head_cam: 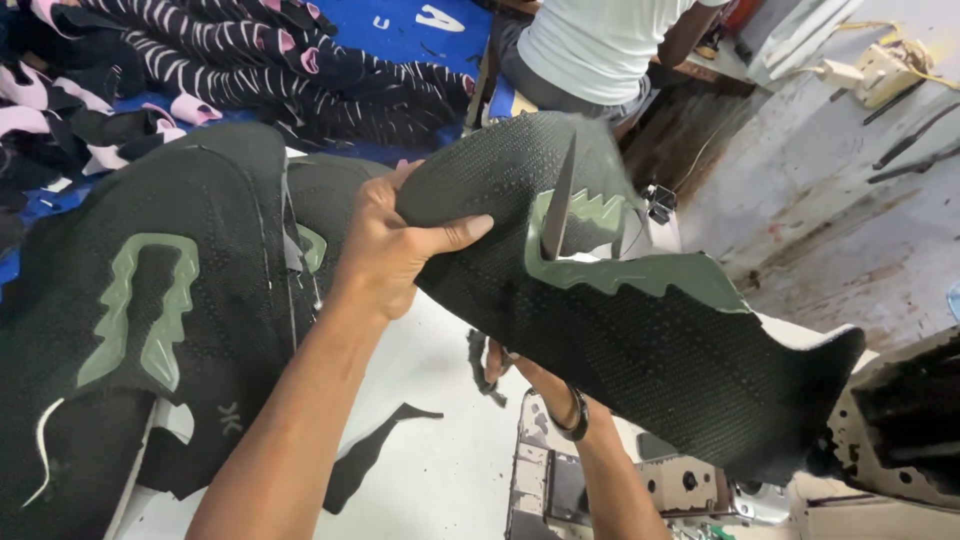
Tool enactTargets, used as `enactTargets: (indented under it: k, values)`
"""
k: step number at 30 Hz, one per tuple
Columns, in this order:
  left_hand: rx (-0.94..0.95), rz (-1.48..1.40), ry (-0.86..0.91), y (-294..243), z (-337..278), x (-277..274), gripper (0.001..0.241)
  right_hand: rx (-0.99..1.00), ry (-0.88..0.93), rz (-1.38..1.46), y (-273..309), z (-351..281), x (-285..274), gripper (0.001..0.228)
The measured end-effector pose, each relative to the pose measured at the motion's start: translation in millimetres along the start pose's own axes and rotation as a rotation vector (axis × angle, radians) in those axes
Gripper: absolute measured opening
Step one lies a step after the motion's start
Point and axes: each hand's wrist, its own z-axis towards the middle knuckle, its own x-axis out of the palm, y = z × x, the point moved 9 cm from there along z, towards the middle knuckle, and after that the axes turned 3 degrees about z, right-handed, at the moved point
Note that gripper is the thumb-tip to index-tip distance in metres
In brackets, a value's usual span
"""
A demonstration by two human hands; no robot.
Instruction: Trimming excess material from the eyelet area of fabric shoe upper components using scissors.
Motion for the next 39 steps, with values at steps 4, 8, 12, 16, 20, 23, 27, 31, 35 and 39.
enactTargets:
  k: [4, 8, 12, 16, 20, 23, 27, 31, 35, 39]
  values:
    - [0.094, 0.186, -0.022, -18, 1, -15, 0.035, 0.215, 0.075, 0.25, 12, 6, 8, 0.022]
    - [0.033, 0.568, 0.04, -56, -8, -26, 0.035, 0.082, 0.191, -0.214, 36, 8, 19, 0.014]
    - [0.171, 0.979, 0.139, -59, -17, -29, 0.039, 0.06, 0.213, 0.02, 19, 2, 38, 0.014]
    - [0.679, 0.904, 0.145, -66, -35, -18, 0.05, 0.054, 0.194, 0.202, 7, -1, 41, 0.014]
    - [0.384, 0.541, 0.247, -21, -16, -27, 0.056, 0.049, 0.289, 0.403, 8, -2, 45, 0.024]
    - [0.393, 0.435, 0.255, -10, -14, -29, 0.066, 0.043, 0.282, 0.316, 1, -3, 47, 0.023]
    - [0.418, 0.542, 0.334, -34, -19, -33, 0.065, 0.028, 0.272, 0.159, -3, -2, 52, 0.021]
    - [-0.219, 1.161, 0.151, -47, -29, -59, 0.046, -0.183, 0.273, -0.312, 36, -11, 61, 0.021]
    - [0.434, 0.99, 0.24, -68, -29, -41, 0.056, -0.123, 0.302, -0.001, 21, -8, 68, 0.022]
    - [0.365, 0.729, 0.278, -56, -25, -43, 0.063, -0.007, 0.707, 0.9, -137, -2, 108, 0.039]
